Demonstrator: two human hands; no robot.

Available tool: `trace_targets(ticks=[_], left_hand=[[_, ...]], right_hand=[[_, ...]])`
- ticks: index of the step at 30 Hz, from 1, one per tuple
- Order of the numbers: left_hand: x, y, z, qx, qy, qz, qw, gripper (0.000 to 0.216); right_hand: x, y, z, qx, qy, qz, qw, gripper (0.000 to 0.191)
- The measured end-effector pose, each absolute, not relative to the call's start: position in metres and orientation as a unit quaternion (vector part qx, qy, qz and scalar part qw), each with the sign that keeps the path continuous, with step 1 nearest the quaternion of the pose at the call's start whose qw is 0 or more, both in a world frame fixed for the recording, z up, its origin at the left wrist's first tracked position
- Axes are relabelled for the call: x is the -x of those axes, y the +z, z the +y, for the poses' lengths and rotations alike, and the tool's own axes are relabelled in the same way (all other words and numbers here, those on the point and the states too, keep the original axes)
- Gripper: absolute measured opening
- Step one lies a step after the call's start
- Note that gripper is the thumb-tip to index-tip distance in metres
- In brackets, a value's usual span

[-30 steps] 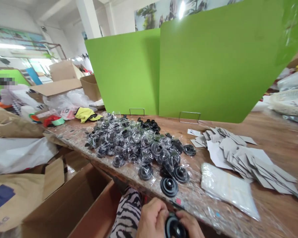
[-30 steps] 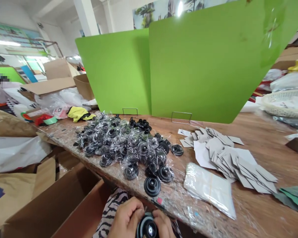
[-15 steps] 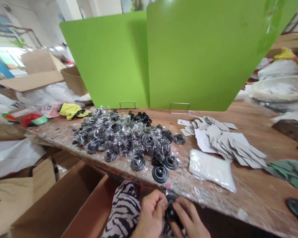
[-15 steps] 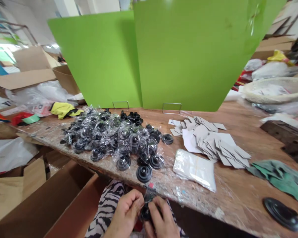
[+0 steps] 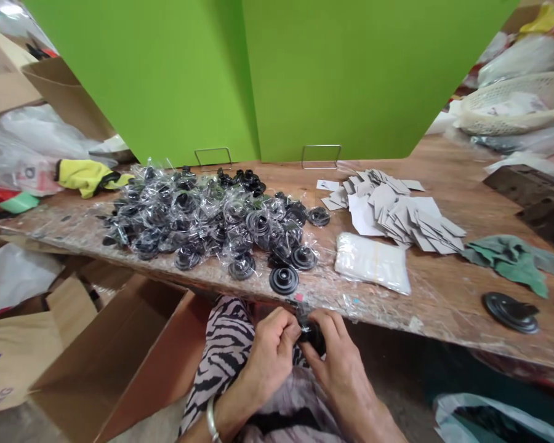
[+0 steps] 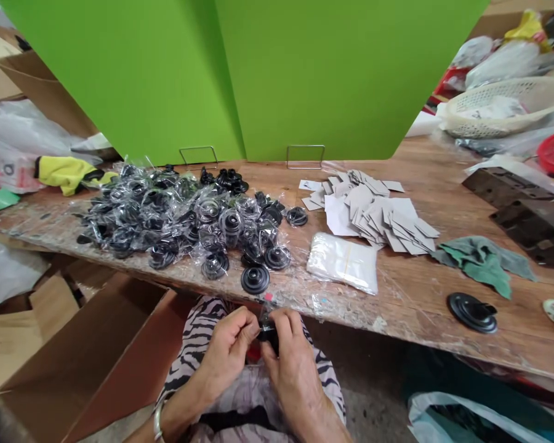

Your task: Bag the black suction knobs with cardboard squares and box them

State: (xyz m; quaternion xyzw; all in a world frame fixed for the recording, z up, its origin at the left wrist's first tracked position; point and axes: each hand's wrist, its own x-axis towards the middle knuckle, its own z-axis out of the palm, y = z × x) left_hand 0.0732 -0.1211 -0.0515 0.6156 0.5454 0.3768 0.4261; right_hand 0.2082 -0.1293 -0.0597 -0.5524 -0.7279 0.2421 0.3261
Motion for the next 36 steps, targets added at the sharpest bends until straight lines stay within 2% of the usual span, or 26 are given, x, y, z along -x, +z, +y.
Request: trace_targets(ticks=[3, 4, 6, 8, 11, 13, 16, 18, 20, 24, 27, 32, 36], left_hand=[[-0.073, -0.053, -0.123, -0.614, 0.394, 0.531, 0.431, 0.013], [-0.073, -0.053, -0.122, -0.584, 0.406, 0.524, 0.470, 0.010], [-0.074, -0.051, -0.120, -0.486, 0.418, 0.503, 0.580, 0.021], [-0.074, -0.048, -0.117, -0.377, 0.432, 0.483, 0.662, 0.025], [-0.070, -0.043, -0.112, -0.255, 0.481, 0.471, 0.694, 0.027], [-0.066, -0.040, -0.109, -0.207, 0.503, 0.452, 0.707, 0.028], [-0.064, -0.038, -0.109, -0.185, 0.510, 0.421, 0.727, 0.025], [-0.065, -0.038, -0.110, -0.180, 0.515, 0.407, 0.732, 0.024], [-0.066, -0.038, -0.112, -0.178, 0.522, 0.405, 0.729, 0.027], [-0.066, -0.035, -0.114, -0.194, 0.514, 0.415, 0.725, 0.034], [-0.064, -0.034, -0.115, -0.222, 0.498, 0.421, 0.725, 0.038], [-0.063, -0.041, -0.114, -0.300, 0.544, 0.536, 0.572, 0.027], [-0.062, -0.042, -0.111, -0.304, 0.520, 0.503, 0.620, 0.023]], right_hand=[[-0.212, -0.051, -0.124, 0.534, 0.281, -0.733, 0.314, 0.034], [-0.213, -0.047, -0.122, 0.520, 0.294, -0.738, 0.313, 0.035], [-0.215, -0.041, -0.119, 0.488, 0.312, -0.748, 0.326, 0.035], [-0.217, -0.039, -0.117, 0.459, 0.328, -0.738, 0.370, 0.034], [-0.219, -0.040, -0.117, 0.461, 0.351, -0.657, 0.483, 0.030], [-0.219, -0.041, -0.120, 0.489, 0.307, -0.629, 0.521, 0.021], [-0.215, -0.041, -0.126, 0.504, 0.179, -0.685, 0.494, 0.012], [-0.211, -0.039, -0.129, 0.493, 0.123, -0.725, 0.465, 0.015], [-0.207, -0.036, -0.128, 0.481, 0.118, -0.748, 0.443, 0.015], [-0.203, -0.033, -0.122, 0.477, 0.198, -0.746, 0.421, 0.013], [-0.203, -0.031, -0.123, 0.484, 0.212, -0.731, 0.431, 0.013], [-0.202, -0.027, -0.137, 0.420, 0.311, -0.735, 0.433, 0.016], [-0.205, -0.033, -0.131, 0.457, 0.286, -0.709, 0.454, 0.010]])
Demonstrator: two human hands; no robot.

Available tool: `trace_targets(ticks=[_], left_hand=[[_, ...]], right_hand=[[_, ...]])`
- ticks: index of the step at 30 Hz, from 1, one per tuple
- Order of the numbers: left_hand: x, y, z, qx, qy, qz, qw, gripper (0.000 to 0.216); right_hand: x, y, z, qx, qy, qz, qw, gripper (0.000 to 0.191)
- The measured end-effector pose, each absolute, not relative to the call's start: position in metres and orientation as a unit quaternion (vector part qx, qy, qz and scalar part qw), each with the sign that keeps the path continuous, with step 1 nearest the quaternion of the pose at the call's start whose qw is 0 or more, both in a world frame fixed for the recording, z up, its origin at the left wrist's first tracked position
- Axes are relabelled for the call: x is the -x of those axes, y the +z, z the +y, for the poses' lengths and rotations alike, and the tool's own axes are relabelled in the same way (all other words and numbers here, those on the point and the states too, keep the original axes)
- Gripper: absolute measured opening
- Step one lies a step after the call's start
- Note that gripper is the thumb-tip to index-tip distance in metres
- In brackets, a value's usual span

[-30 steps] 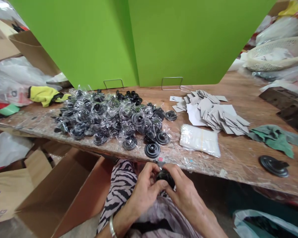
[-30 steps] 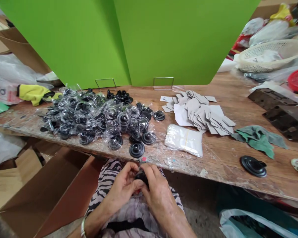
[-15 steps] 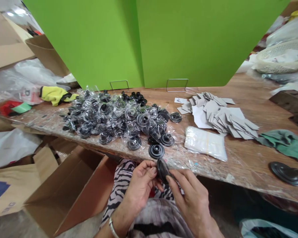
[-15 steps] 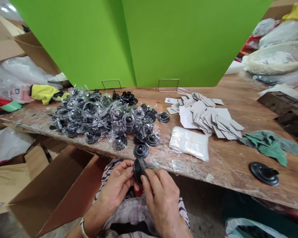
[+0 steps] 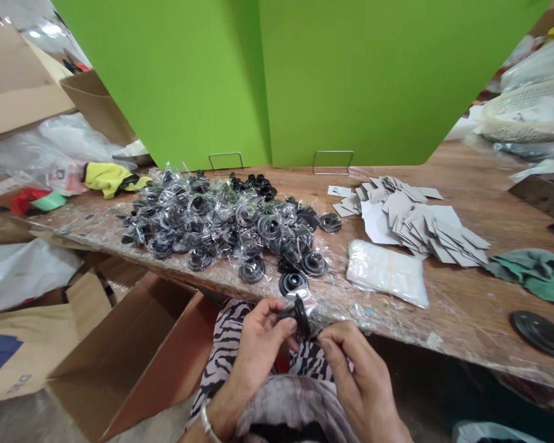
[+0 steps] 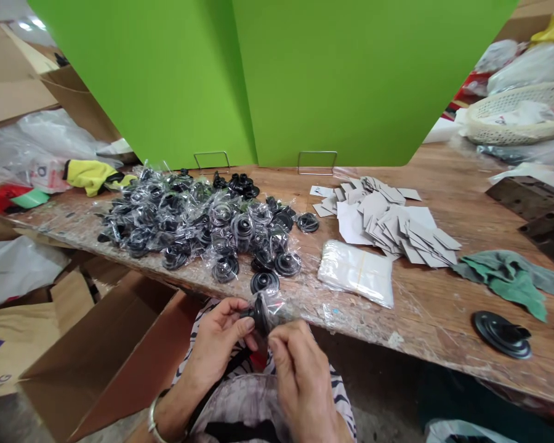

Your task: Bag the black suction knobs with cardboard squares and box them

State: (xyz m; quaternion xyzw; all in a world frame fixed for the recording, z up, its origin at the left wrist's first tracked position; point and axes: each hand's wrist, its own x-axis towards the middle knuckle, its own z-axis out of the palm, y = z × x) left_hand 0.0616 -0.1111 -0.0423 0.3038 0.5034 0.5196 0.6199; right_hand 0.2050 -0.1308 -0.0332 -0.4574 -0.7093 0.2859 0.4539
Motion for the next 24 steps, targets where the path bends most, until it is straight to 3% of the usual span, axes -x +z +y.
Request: trace_targets(ticks=[4, 9, 19, 21, 24], left_hand=[[-0.060, -0.040, -0.109, -0.265, 0.493, 0.448, 0.697, 0.029], [-0.063, -0.040, -0.110, -0.261, 0.463, 0.447, 0.720, 0.030], [-0.063, -0.043, -0.117, -0.521, 0.483, 0.608, 0.355, 0.011], [-0.061, -0.039, -0.114, -0.535, 0.452, 0.612, 0.368, 0.018], [-0.060, -0.031, -0.110, -0.498, 0.396, 0.606, 0.478, 0.019]], right_hand=[[-0.210, -0.042, -0.116, 0.493, 0.328, -0.677, 0.437, 0.008], [-0.210, -0.037, -0.115, 0.496, 0.359, -0.675, 0.412, 0.021], [-0.203, -0.036, -0.132, 0.381, 0.341, -0.768, 0.385, 0.013], [-0.205, -0.037, -0.128, 0.416, 0.346, -0.733, 0.412, 0.015], [-0.213, -0.039, -0.122, 0.494, 0.349, -0.663, 0.441, 0.020]])
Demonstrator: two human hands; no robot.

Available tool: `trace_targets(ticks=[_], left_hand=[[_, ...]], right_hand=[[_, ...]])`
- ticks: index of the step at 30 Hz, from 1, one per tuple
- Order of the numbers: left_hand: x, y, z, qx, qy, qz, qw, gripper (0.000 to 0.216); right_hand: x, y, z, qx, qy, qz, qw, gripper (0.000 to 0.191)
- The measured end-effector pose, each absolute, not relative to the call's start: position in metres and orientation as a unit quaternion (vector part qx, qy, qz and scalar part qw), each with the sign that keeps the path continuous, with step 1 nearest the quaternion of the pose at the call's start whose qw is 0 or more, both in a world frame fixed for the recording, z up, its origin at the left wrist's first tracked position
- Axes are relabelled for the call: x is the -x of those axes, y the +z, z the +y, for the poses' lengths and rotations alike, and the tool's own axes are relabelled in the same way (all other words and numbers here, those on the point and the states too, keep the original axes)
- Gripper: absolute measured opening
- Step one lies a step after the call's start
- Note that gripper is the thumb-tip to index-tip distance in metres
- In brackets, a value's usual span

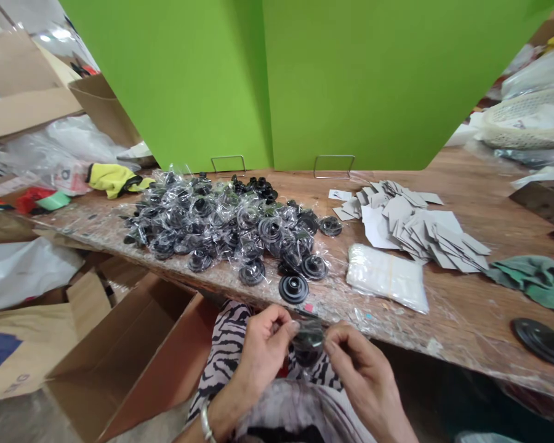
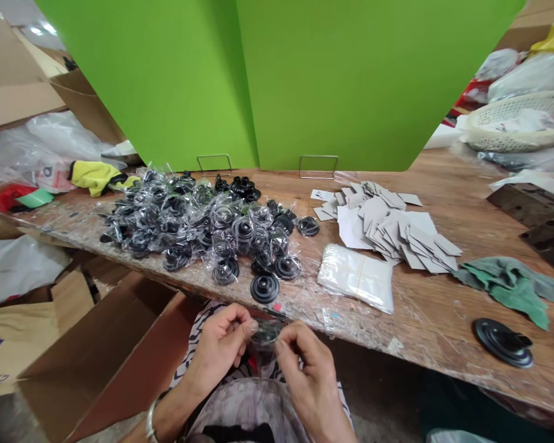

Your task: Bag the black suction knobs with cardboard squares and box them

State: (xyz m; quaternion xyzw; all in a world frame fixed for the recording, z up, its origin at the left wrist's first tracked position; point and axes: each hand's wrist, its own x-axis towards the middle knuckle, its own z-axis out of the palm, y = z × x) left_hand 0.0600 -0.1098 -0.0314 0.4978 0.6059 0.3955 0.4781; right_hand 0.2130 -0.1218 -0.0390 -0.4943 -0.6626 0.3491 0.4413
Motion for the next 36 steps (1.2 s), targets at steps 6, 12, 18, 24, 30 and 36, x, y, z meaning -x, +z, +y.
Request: trace_targets(ticks=[6, 12, 18, 24, 30, 36], left_hand=[[-0.068, -0.014, -0.108, -0.614, 0.349, 0.607, 0.364, 0.020], [-0.072, 0.002, -0.109, -0.627, 0.310, 0.588, 0.407, 0.016], [-0.072, 0.004, -0.102, -0.506, 0.358, 0.595, 0.511, 0.015], [-0.069, -0.009, -0.096, -0.448, 0.353, 0.532, 0.625, 0.013], [-0.059, -0.043, -0.073, -0.605, 0.437, 0.607, 0.274, 0.010], [-0.066, -0.074, -0.064, -0.714, 0.379, 0.578, 0.109, 0.027]], right_hand=[[-0.224, -0.041, -0.125, 0.512, 0.303, -0.701, 0.394, 0.022], [-0.212, -0.038, -0.126, 0.485, 0.237, -0.755, 0.372, 0.012], [-0.211, -0.035, -0.124, 0.426, 0.202, -0.821, 0.321, 0.020], [-0.220, -0.036, -0.117, 0.473, 0.150, -0.797, 0.344, 0.024], [-0.242, -0.030, -0.086, 0.579, 0.167, -0.645, 0.470, 0.021], [-0.251, -0.021, -0.028, 0.596, 0.097, -0.580, 0.547, 0.016]])
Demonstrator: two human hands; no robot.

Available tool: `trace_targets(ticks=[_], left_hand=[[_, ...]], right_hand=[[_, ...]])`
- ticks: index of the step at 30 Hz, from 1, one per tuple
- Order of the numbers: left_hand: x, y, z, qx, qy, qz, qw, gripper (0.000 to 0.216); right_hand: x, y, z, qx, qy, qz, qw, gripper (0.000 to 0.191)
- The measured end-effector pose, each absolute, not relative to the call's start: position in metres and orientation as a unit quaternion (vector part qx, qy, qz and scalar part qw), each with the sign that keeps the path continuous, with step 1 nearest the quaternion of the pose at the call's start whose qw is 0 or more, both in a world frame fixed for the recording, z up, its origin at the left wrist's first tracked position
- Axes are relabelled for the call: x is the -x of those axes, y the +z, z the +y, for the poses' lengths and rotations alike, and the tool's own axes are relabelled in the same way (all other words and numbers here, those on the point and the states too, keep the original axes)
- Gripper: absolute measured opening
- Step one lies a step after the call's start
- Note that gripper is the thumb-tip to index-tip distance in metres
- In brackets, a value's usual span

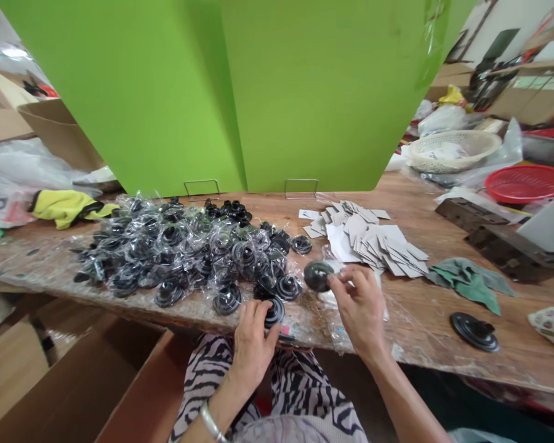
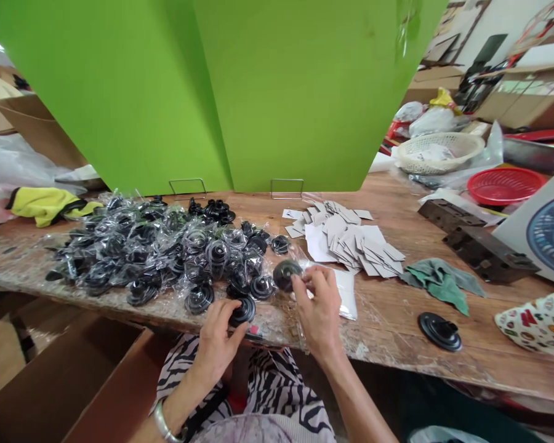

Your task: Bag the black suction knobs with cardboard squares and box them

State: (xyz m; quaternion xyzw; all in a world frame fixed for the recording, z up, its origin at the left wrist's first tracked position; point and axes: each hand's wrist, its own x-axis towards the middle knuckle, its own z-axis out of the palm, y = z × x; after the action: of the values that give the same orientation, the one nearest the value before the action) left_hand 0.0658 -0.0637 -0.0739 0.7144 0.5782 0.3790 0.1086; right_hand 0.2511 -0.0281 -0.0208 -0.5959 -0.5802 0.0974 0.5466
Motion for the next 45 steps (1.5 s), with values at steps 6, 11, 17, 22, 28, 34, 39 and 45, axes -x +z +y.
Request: trace_targets(ticks=[6, 11, 17, 22, 28, 34, 39, 45], left_hand=[[-0.063, -0.080, -0.060, -0.737, 0.354, 0.571, 0.070, 0.020], [-0.058, -0.086, -0.057, -0.748, 0.367, 0.550, 0.049, 0.014], [-0.069, -0.088, -0.059, -0.776, 0.384, 0.497, 0.052, 0.015], [-0.089, -0.083, -0.060, -0.782, 0.376, 0.491, 0.081, 0.016], [-0.105, -0.076, -0.057, -0.799, 0.360, 0.467, 0.115, 0.016], [-0.122, -0.075, -0.047, -0.798, 0.374, 0.453, 0.135, 0.019], [-0.123, -0.081, -0.049, -0.788, 0.409, 0.435, 0.148, 0.028], [-0.091, -0.082, -0.063, -0.768, 0.443, 0.440, 0.141, 0.030]], right_hand=[[-0.230, -0.038, 0.031, 0.556, 0.075, -0.667, 0.490, 0.009], [-0.238, -0.059, 0.014, 0.572, 0.046, -0.686, 0.448, 0.030], [-0.294, -0.069, -0.026, 0.637, -0.056, -0.724, 0.260, 0.030], [-0.306, -0.070, -0.037, 0.644, -0.148, -0.738, 0.133, 0.028], [-0.315, -0.065, -0.047, 0.657, -0.168, -0.729, 0.095, 0.021], [-0.331, -0.039, -0.048, 0.693, -0.041, -0.720, 0.012, 0.020], [-0.337, -0.015, 0.009, 0.720, -0.088, -0.686, 0.048, 0.022], [-0.341, -0.038, 0.076, 0.735, -0.155, -0.654, 0.086, 0.010]])
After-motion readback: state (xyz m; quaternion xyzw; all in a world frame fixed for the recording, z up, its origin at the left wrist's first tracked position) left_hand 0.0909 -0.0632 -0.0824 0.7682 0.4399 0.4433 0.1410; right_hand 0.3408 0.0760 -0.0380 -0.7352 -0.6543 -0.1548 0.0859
